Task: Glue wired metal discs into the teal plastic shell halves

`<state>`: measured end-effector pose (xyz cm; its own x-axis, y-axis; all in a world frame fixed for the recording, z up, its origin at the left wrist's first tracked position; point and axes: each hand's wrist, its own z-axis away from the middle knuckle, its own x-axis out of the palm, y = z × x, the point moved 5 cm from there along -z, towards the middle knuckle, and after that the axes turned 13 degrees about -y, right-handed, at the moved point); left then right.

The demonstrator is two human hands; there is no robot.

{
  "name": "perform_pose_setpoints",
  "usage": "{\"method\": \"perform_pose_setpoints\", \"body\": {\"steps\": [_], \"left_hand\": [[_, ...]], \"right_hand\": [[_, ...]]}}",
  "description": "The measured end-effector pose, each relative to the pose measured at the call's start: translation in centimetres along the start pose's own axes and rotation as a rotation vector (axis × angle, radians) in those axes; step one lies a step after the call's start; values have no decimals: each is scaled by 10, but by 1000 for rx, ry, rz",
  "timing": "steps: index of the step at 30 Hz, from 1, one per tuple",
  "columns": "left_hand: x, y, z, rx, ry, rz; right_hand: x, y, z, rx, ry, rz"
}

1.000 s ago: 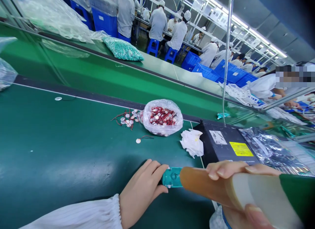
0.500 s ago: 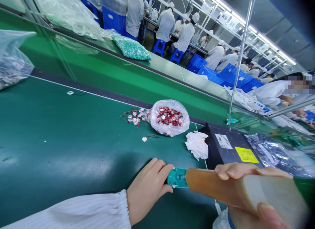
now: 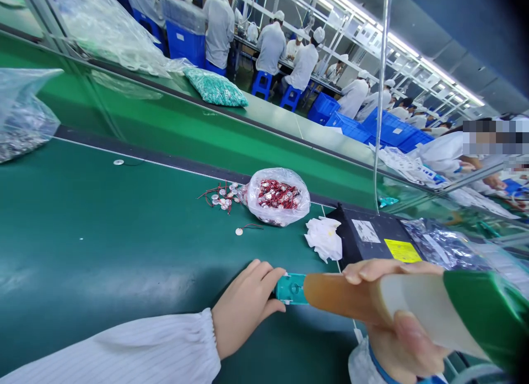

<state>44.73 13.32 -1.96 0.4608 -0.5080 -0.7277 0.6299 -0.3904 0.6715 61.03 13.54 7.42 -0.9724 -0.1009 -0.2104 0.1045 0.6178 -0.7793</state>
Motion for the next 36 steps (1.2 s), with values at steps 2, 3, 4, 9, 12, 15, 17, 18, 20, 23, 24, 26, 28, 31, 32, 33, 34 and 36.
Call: {"method": "perform_pose_setpoints", "body": {"steps": [2,3,4,9,12,15,17,18,20,23,24,26,28,31,32,33,34,36], "left_hand": [[-1,0,0,7,25,-6],[-2,0,0,11,31,-5],[-2,0,0,12,34,-4],[1,-1,1,-1,19,1],[2,-1,1,-21,-2,25],[3,-1,1,-39,-29,55],[1,0,2,-45,-31,64],[1,0,2,-48,-29,67],[0,0,1,-52,-24,72],[-1,0,0,-65,-32,74],[-1,0,-1,-68,-34,75],[-1,0,-2,-71,-35,78],[-2,0,-2,-70,-35,87],[-1,0,0,-72,-41,102],[-1,0,0,-72,-42,106],[-1,0,0,-73,-42,108],[-1,-1,1,-73,-39,110],[-2,-1,1,-71,-30,112]], "right_hand": [[0,0,-1,-60,1,-43],[-1,0,-1,-81,5,-50],[-1,2,-2,-82,9,-49],[0,-1,-8,-64,71,-27],[3,-5,-13,-35,96,-25],[3,-6,-12,-30,82,-25],[0,-5,-8,-20,69,-8],[-2,-3,-5,-4,72,6],[-8,0,0,19,100,34],[-13,1,6,14,148,47],[-14,2,6,9,153,46],[-14,3,7,0,162,42],[-14,5,7,-4,174,35],[-13,8,7,-6,186,18],[-12,8,7,-18,181,6],[-11,8,6,-34,169,-10],[-10,8,4,-47,155,-28],[-8,6,1,-64,134,-57]]}}
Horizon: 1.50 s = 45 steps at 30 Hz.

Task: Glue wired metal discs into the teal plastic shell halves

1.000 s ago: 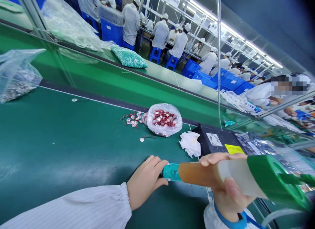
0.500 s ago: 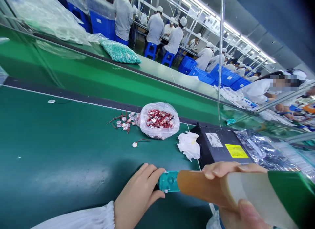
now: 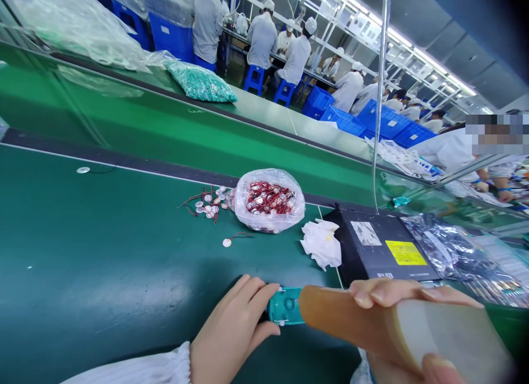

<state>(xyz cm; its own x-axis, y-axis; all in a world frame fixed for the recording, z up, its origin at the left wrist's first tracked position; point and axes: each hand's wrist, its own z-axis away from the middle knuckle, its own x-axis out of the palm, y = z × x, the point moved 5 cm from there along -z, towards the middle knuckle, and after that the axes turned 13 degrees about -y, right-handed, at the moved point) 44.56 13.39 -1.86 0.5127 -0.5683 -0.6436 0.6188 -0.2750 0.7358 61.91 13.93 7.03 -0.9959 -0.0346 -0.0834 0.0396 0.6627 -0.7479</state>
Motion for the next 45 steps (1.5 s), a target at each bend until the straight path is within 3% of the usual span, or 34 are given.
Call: {"method": "perform_pose_setpoints", "body": {"steps": [9,15,17,20,25,35,45], "left_hand": [[1,0,-2,26,9,-15],[1,0,-1,23,6,-9],[1,0,-1,20,11,-7],[1,0,0,31,23,7],[1,-1,2,27,21,31],[1,-1,1,52,15,53],[1,-1,1,60,28,46]], "right_hand": [[0,2,2,13,-2,-39],[-6,6,-1,-22,-171,-48],[-6,7,-1,4,-142,-23],[-7,5,1,83,7,-21],[-3,1,-7,231,27,-60],[0,0,-25,234,98,-66],[-2,-1,-25,194,43,-71]]}}
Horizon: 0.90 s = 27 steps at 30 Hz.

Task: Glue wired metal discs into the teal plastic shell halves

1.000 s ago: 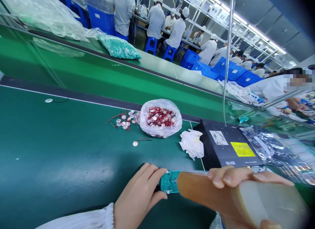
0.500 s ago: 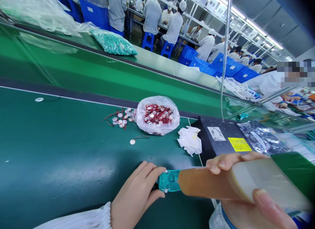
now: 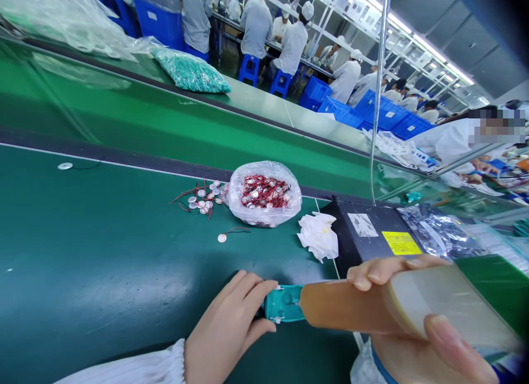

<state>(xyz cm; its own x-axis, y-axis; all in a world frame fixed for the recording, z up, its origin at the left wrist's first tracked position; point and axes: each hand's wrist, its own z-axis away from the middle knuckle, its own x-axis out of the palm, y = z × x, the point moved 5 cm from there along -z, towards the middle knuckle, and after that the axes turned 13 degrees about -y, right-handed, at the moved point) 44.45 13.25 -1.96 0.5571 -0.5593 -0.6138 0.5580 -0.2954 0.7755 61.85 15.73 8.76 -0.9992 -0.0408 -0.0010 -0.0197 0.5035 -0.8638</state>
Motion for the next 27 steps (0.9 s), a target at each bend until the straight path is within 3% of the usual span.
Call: {"method": "perform_pose_setpoints", "body": {"steps": [15,27], "left_hand": [[0,0,0,5,-16,2],[0,1,0,8,-13,-13]], "right_hand": [[-1,0,3,-25,27,5],[-15,12,21,31,56,-12]]}}
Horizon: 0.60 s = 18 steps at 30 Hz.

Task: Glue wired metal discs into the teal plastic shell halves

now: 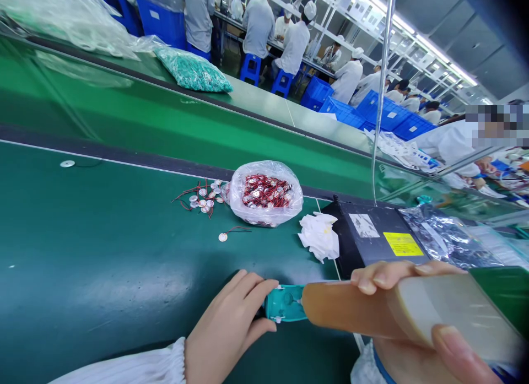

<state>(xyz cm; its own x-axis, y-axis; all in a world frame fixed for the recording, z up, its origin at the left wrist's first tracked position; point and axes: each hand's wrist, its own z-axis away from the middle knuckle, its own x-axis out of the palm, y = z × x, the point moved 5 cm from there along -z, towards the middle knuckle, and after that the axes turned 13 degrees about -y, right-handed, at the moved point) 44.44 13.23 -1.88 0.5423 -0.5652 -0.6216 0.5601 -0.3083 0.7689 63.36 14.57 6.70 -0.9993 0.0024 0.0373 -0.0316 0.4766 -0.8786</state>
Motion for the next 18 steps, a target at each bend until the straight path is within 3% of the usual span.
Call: {"method": "perform_pose_setpoints", "body": {"steps": [18], "left_hand": [[1,-1,1,51,64,-17]], "right_hand": [[-3,-6,1,-30,-117,32]]}}
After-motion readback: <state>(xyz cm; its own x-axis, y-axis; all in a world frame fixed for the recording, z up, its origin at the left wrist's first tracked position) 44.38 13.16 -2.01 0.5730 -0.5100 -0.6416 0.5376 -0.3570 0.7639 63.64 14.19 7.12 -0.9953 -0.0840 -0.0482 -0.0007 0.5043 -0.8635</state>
